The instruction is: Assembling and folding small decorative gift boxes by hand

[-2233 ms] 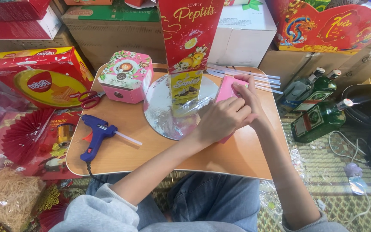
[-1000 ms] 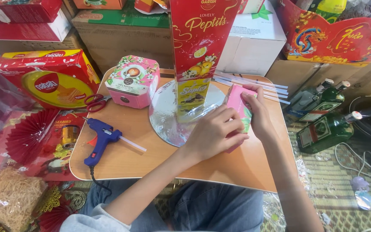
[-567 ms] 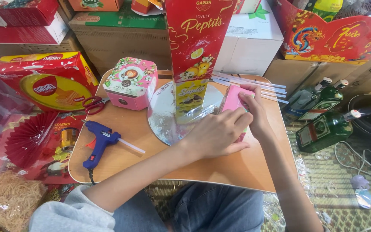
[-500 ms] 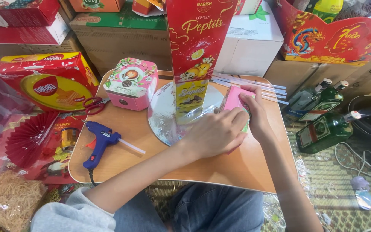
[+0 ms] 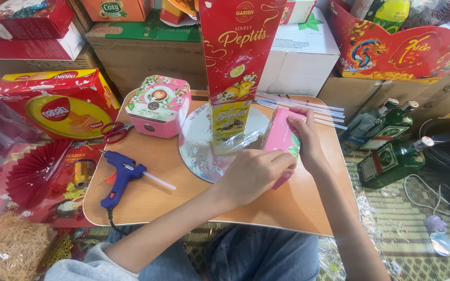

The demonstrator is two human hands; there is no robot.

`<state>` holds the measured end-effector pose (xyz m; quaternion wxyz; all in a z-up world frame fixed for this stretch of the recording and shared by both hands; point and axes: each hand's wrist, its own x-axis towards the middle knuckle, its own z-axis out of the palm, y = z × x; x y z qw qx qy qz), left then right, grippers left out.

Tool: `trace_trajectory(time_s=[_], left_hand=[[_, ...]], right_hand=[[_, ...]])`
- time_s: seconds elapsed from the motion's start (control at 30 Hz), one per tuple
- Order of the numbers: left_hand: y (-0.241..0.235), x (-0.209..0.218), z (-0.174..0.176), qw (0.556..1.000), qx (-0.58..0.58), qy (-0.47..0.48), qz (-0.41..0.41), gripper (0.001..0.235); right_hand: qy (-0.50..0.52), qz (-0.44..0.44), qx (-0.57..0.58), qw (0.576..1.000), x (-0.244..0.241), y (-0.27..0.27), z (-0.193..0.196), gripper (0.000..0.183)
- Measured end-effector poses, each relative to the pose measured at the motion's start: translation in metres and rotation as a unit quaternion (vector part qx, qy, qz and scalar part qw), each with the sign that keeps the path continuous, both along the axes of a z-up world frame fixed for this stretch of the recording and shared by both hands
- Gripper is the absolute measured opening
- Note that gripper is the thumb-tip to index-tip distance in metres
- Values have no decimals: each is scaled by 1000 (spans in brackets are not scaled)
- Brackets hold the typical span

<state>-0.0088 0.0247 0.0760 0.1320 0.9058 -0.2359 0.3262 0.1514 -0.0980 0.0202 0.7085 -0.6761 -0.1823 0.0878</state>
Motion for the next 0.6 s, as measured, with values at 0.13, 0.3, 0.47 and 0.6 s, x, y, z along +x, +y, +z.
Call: trace_trajectory(time_s=[0.13, 0.3, 0.47, 0.6], left_hand=[[-8, -3, 0, 1000, -17, 12, -12, 5], [-2, -3, 0, 990, -129, 33, -35, 16], [11, -15, 3, 976, -197, 90, 11, 25], [23, -17, 1, 965, -219, 140, 35, 23]], right_hand=[[0, -1, -6, 1000, 0, 0, -1, 44], [-4, -7, -1, 1000, 1, 0, -1, 44], [15, -9, 9, 1000, 2, 2, -2, 45], [21, -7, 9, 1000, -6, 3, 5, 45]])
